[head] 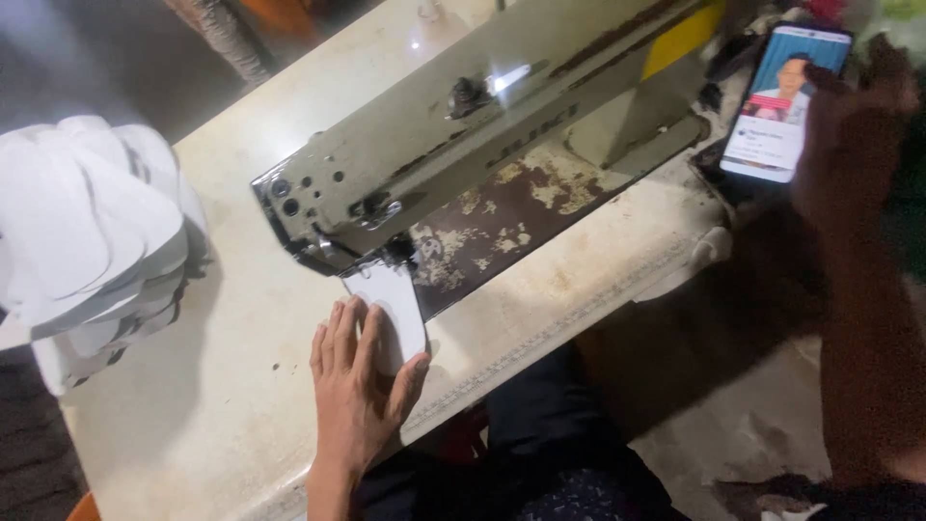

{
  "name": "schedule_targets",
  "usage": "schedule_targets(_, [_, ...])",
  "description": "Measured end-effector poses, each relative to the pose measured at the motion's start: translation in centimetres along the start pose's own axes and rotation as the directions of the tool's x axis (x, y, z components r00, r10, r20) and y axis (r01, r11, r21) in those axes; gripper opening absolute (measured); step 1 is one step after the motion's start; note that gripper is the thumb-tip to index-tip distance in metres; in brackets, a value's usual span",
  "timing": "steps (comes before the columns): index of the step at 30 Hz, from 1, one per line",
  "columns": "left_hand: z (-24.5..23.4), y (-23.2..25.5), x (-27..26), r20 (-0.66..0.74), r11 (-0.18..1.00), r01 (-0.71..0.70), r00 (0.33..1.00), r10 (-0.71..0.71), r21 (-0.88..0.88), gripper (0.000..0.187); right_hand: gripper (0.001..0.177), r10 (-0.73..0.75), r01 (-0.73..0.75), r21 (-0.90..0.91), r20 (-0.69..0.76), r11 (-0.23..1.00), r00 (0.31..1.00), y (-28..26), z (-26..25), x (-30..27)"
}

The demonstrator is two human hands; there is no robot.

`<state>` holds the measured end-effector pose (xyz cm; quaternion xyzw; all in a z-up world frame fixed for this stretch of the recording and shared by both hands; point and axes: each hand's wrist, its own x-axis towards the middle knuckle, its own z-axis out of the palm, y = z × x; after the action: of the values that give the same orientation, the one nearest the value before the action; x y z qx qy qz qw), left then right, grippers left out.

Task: Stitching the edges of shoe insoles using an industrial sewing machine

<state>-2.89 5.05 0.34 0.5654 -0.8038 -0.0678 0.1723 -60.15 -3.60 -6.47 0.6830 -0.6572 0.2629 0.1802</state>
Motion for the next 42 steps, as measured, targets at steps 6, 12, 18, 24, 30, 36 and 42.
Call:
schedule_targets(6, [-0.3, -1.5, 0.4, 0.041, 0.996, -0.039, 0.998, 0.042, -0.086, 0.075, 0.055, -0.038, 0.038, 0.045, 0.008, 0.998, 0.999, -1.2, -0.3, -2.7])
schedule_targets(12, [-0.3, -2.2, 1.4, 0.055, 0.996, -0.062, 0.996, 0.065, -0.06, 0.07, 0.03, -0.275, 0.282, -0.255, 0.061, 0.925, 0.959, -1.6, -1.6, -3.0])
schedule_targets(18, [-0.1, -2.5, 2.2, 0.011, 0.995, -0.096, 0.995, 0.095, 0.034, 0.07, 0.064, -0.017, 0.013, 0.185, 0.017, 0.983, 1.0, -3.1, -2.4, -2.0])
schedule_targets(24, [0.1, -2.8, 2.4, 0.01, 0.995, -0.087, 0.996, 0.086, 0.043, 0.069, 0.081, -0.049, 0.046, 0.156, 0.012, 0.987, 0.999, -2.4, -2.1, -1.5])
schedule_targets(30, [0.8, -3.5, 2.8, -0.022, 0.992, -0.103, 0.994, 0.105, 0.069, 0.073, 0.088, -0.093, 0.094, -0.038, 0.021, 0.995, 0.995, -0.7, -1.4, -0.7])
schedule_targets(36, [1.0, -4.0, 3.0, 0.006, 0.997, -0.048, 0.999, 0.048, 0.066, 0.078, 0.045, 0.001, -0.008, 0.326, 0.021, 0.945, 1.0, -8.7, -3.9, -0.9])
schedule_targets(42, [1.3, -4.7, 4.3, -0.027, 0.994, -0.094, 0.995, 0.096, 0.052, 0.075, 0.018, 0.028, -0.249, 0.645, 0.332, 0.722, 0.943, -15.6, 3.0, -6.0])
